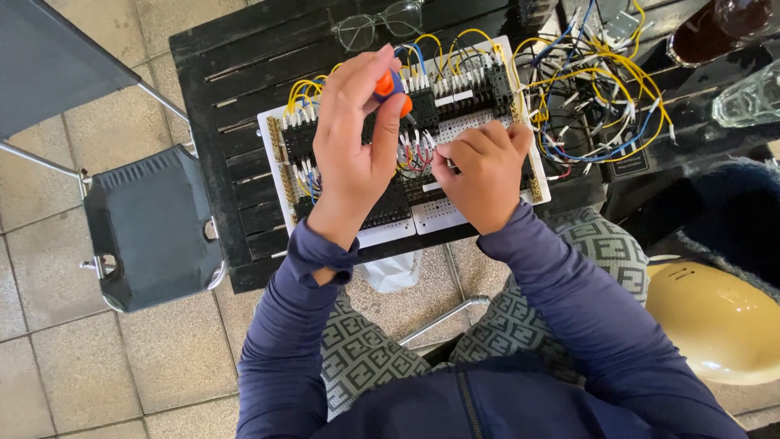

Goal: The person is sitting on the floor working on a white breadboard placed on a black table. They use a screwdriver to tighten connections on the board and handle various colored wires, including yellow and blue ones, to connect them to the circuit.

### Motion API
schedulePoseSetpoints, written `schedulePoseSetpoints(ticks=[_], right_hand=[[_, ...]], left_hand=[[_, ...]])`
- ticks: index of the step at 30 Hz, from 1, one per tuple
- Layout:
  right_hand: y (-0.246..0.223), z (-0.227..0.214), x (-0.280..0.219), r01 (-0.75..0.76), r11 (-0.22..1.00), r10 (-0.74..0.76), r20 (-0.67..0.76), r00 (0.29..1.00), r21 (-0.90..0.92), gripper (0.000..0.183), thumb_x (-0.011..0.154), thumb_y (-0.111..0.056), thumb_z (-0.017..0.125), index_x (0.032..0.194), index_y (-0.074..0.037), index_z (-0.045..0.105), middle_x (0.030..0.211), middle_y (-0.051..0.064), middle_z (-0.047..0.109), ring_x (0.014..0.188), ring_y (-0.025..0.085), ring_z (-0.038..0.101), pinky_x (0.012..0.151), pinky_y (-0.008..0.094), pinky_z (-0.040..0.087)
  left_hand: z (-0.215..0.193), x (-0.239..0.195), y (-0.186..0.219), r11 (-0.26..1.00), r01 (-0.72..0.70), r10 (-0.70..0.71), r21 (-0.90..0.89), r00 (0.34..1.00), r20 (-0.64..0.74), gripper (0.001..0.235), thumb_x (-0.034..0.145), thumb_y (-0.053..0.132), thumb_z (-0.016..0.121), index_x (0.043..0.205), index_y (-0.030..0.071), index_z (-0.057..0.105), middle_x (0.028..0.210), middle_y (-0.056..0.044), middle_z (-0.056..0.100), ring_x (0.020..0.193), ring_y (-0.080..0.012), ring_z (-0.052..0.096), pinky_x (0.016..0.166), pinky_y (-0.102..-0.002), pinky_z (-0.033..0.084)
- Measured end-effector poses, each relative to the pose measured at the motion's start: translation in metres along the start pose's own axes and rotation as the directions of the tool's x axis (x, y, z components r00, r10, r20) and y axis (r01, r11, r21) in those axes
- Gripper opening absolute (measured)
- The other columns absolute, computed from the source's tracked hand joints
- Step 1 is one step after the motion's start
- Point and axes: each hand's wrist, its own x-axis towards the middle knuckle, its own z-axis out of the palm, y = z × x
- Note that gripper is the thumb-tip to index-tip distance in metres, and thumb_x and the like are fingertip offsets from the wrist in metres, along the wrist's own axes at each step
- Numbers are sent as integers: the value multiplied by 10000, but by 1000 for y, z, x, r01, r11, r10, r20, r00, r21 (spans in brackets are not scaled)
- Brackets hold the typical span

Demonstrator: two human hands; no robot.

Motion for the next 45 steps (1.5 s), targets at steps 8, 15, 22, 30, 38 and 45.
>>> schedulePoseSetpoints(ticks=[8,15,22,30,38,45], right_hand=[[0,10,-1,-40,999,39,41,998,11,256,835,-118,868,741,-223,655,749,-76,625,756,222,551,820,417,293],[-1,8,0,-47,999,46,40,998,21,246,834,-108,875,753,-226,676,754,-91,641,745,208,549,791,420,288],[-1,13,-2,-36,999,36,35,999,4,236,825,-116,886,756,-227,689,748,-88,644,720,208,547,819,419,301],[-2,12,-3,-37,999,37,50,998,9,200,832,-115,863,776,-215,699,780,-76,649,746,221,555,818,425,316],[-2,12,-2,-22,1000,22,53,998,10,208,841,-111,861,774,-209,691,780,-69,637,732,222,539,813,421,314],[-3,12,0,-14,1000,15,36,999,-17,222,816,-112,850,751,-221,667,773,-67,637,724,225,551,790,424,322]], left_hand=[[4,4,-7,998,34,-33,-57,999,21,293,1193,94,505,1481,137,472,1389,-151,573,1298,-245,605,995,-321,712],[1,8,2,999,36,-34,-36,998,57,289,1195,90,521,1479,134,494,1390,-140,595,1214,-232,636,987,-313,684],[4,9,-1,993,65,-56,-101,995,88,299,1204,112,486,1502,116,461,1397,-166,568,1321,-254,562,964,-311,737],[5,11,-2,993,42,-30,-110,994,105,311,1207,68,488,1507,147,459,1411,-149,561,1323,-240,571,968,-312,730],[3,11,-10,997,26,-20,-68,996,91,296,1219,130,479,1513,155,454,1396,-146,578,1327,-234,569,927,-299,724],[-7,22,-3,994,-21,57,-109,938,341,358,1202,38,401,1558,69,416,1628,-180,427,1594,-361,454,1388,-488,408]])
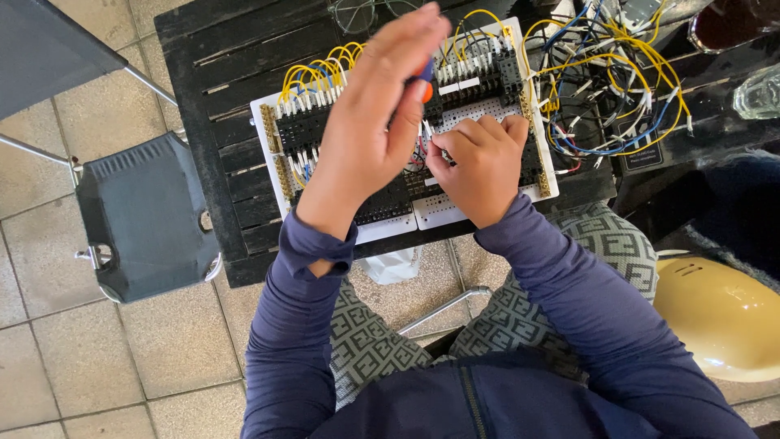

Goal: The person is sitting on the floor working on a white breadboard placed on a black table. They use a screwdriver to tighten connections on the board and handle various colored wires, including yellow and blue ones, to connect them to the circuit.

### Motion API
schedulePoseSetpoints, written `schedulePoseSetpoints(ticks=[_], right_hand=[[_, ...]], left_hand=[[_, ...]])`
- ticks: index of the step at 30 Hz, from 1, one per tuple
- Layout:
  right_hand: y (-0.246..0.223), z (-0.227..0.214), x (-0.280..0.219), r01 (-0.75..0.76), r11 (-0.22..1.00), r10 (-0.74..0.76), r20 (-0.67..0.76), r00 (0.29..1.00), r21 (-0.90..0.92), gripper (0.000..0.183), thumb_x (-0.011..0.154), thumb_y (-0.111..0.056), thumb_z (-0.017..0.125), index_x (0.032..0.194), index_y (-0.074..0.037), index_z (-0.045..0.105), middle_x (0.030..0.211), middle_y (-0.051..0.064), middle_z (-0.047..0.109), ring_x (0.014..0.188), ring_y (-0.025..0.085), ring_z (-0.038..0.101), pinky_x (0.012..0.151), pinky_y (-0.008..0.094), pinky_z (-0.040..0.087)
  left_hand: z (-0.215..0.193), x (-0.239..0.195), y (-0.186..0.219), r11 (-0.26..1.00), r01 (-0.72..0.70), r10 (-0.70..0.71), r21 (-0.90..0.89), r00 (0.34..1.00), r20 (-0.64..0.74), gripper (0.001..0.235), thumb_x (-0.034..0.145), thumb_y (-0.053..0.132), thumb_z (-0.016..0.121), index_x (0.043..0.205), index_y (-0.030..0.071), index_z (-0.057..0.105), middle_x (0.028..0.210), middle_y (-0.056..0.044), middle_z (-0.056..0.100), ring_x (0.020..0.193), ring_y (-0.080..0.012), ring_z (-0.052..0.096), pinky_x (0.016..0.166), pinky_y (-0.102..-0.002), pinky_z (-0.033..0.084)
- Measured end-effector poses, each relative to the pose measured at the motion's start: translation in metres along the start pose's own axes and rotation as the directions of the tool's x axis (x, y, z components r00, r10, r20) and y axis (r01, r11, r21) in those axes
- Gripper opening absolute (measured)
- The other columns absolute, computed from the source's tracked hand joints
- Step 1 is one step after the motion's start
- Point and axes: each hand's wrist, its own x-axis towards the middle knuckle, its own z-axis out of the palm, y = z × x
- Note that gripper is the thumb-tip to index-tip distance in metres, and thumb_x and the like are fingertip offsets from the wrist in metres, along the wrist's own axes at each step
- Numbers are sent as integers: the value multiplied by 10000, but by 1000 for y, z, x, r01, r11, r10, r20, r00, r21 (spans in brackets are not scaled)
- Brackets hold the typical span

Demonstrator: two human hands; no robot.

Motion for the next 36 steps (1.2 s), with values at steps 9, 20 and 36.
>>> schedulePoseSetpoints(ticks=[9,20,36], right_hand=[[-2,-3,2,18,1000,-18,-3,1000,0,255,834,-86,823,713,-200,629,730,-44,583,686,237,509,776,399,307],[-2,-1,0,21,1000,-21,-12,1000,-4,247,819,-72,810,718,-199,623,720,-48,561,673,230,494,771,397,305],[0,1,-2,17,1000,-17,-7,1000,-10,282,839,-115,843,706,-195,607,715,-41,542,666,237,488,761,399,296]], left_hand=[[20,7,12,879,2,112,478,971,-210,177,1118,186,582,1217,39,588,988,-85,538,873,-299,554,804,-405,513],[14,-3,6,936,55,-18,349,994,-108,363,1202,112,578,1520,230,449,1360,-69,465,1212,-258,574,959,-347,532],[13,-12,2,977,118,-114,177,993,-32,622,1205,52,463,1722,236,170,1773,-85,305,1647,-312,480,1259,-393,563]])
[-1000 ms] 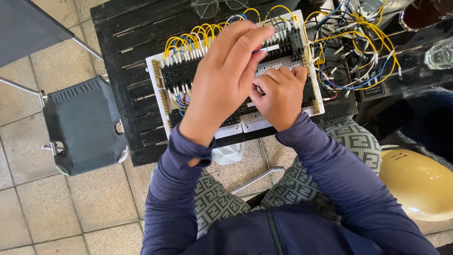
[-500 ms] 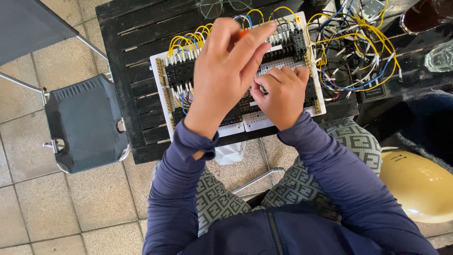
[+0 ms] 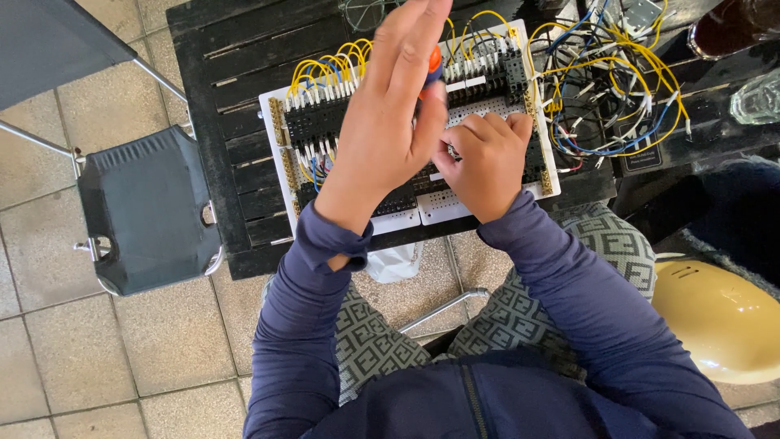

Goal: The person is sitting on the floor working on a white breadboard placed on a black table. They use a screwdriver to tighten connections on the board and handle various colored wires, including yellow and blue ones, to connect them to the circuit.

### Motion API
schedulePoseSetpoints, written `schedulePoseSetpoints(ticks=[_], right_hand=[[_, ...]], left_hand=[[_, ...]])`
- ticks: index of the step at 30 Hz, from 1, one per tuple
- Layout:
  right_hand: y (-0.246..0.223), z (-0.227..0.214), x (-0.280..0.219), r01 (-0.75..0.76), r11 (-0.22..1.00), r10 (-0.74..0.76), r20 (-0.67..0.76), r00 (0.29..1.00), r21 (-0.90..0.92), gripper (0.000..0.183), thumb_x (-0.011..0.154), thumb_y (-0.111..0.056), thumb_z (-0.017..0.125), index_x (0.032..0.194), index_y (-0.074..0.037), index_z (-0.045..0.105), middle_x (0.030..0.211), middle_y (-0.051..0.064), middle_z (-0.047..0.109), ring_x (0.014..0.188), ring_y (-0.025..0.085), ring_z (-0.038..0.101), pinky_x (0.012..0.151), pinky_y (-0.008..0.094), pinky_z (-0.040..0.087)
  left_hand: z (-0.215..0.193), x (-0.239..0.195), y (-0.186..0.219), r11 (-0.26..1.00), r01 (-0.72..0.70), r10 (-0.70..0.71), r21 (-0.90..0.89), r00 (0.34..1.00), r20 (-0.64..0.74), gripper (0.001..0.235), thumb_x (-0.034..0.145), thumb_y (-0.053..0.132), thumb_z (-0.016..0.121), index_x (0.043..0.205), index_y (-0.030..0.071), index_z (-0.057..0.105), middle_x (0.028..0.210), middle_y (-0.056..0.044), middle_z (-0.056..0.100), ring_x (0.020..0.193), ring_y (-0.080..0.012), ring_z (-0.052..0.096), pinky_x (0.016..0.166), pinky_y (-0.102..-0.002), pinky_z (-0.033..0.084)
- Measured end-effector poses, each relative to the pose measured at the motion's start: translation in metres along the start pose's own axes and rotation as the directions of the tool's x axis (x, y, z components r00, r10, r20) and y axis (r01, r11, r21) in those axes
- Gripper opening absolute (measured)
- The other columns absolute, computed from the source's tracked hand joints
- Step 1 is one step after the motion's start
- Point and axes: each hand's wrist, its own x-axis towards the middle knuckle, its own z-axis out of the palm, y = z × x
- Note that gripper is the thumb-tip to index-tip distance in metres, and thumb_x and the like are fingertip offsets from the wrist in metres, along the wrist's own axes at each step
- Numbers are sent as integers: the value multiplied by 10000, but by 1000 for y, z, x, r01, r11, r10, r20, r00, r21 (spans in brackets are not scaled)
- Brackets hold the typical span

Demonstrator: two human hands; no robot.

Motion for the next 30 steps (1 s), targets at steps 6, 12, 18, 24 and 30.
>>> schedulePoseSetpoints(ticks=[6,12,18,24,30], right_hand=[[-1,1,0,13,1000,-13,15,1000,2,270,829,-100,840,730,-194,607,762,-51,622,700,232,530,776,404,309],[-2,5,0,11,1000,-11,-1,1000,-25,304,804,-84,829,689,-178,563,710,-34,529,657,242,478,738,403,293],[-8,4,5,43,996,-43,-8,999,-74,286,775,-53,789,713,-175,537,721,1,478,678,263,472,713,409,289],[-9,12,-2,34,997,-32,21,999,-71,327,819,-19,772,698,-103,480,725,45,466,674,278,429,726,408,287],[-8,12,-1,22,998,-21,12,1000,-54,263,735,-4,747,723,-82,496,754,69,528,656,306,434,693,409,289]], left_hand=[[11,2,-13,906,-25,107,423,979,-171,471,1168,409,780,1539,297,511,997,12,431,763,-187,432,646,-336,454],[-2,3,-3,980,-107,104,169,994,24,617,1193,-35,424,1707,248,236,1741,-92,361,1616,-310,561,1207,-412,565],[12,2,-15,953,-45,92,300,985,-147,567,1197,381,780,1605,278,400,1091,-4,476,977,-209,533,902,-357,533],[1,-1,-7,999,-27,27,-17,999,-19,663,1147,-57,487,1691,236,247,1456,-73,480,888,-197,517,783,-325,498],[23,-2,-22,857,-51,135,513,983,-128,629,1185,599,767,1624,403,362,1060,27,402,909,-155,548,815,-312,555]])
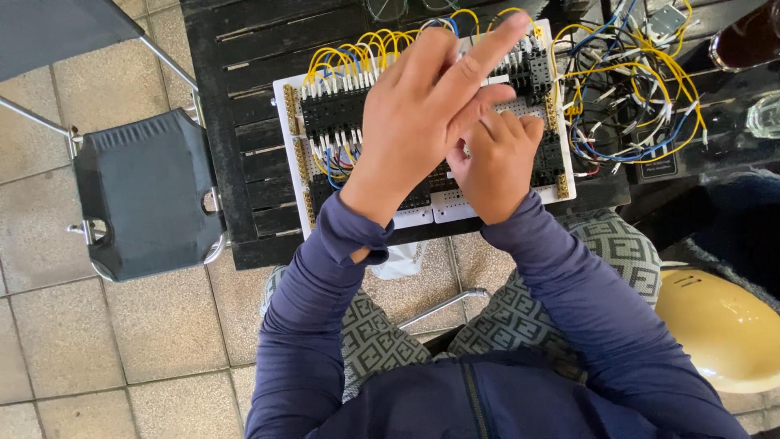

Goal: The person is sitting on the floor working on a white breadboard placed on a black table. They use a screwdriver to tighten connections on the board and handle various colored wires, including yellow and blue ones, to connect them to the circuit.

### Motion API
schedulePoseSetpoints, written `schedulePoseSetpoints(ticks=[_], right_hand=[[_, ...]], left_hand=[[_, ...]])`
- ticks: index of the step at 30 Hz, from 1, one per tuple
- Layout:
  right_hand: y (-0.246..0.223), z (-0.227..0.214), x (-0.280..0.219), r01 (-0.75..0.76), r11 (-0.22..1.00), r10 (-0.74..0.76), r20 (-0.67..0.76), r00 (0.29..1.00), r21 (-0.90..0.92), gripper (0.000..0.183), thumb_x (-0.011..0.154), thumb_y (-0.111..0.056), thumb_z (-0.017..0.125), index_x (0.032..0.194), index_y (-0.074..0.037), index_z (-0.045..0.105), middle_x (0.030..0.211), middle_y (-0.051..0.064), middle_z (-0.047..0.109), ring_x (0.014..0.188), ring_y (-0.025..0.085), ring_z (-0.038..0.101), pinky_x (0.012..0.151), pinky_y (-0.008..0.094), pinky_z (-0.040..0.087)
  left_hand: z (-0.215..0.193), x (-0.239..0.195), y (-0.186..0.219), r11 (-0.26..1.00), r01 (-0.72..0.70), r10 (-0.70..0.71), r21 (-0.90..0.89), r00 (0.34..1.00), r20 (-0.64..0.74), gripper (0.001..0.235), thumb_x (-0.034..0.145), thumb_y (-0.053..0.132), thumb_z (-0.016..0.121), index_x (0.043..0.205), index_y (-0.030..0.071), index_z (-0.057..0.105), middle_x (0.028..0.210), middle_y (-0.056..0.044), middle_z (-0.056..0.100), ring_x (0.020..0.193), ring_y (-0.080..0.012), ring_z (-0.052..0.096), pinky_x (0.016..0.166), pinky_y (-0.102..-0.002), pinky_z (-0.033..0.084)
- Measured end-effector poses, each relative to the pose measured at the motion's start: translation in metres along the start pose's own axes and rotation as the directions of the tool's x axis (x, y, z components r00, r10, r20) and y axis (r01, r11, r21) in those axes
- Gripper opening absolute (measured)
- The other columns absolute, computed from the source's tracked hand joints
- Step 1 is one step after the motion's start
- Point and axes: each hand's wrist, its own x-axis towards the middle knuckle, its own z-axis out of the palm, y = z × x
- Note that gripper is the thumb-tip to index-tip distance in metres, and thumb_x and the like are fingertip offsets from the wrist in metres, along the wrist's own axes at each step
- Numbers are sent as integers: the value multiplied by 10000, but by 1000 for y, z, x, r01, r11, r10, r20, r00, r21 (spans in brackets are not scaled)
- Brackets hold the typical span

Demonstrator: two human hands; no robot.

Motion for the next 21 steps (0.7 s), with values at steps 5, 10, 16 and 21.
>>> schedulePoseSetpoints(ticks=[5,10,16,21], right_hand=[[2,2,-3,2,998,-2,0,1000,61,142,770,19,674,793,-90,586,753,54,533,678,301,458,706,395,264],[2,3,-2,-31,995,30,7,1000,96,172,829,22,741,826,-94,615,845,11,641,655,263,452,714,378,252],[4,7,-5,-42,998,41,23,999,55,446,838,-78,844,668,-126,434,683,34,427,656,296,451,716,394,247],[-4,-2,3,-44,998,43,-16,999,-46,337,846,-67,822,690,-129,529,728,11,539,690,283,449,719,415,287]], left_hand=[[-7,1,0,963,4,15,-269,998,68,550,1258,259,474,1708,267,158,1448,-40,499,1122,-261,591,947,-361,533],[-6,4,2,973,-59,62,-222,998,8,498,1288,163,513,1674,323,242,1468,-33,527,1203,-243,676,985,-349,615],[-18,15,7,953,30,-67,-301,991,-112,257,1110,245,697,1315,180,555,1196,-65,510,860,-232,604,812,-385,551],[-19,14,10,938,19,-88,-347,979,-182,323,1017,224,866,1243,186,639,1142,-39,540,893,-195,648,784,-340,535]])
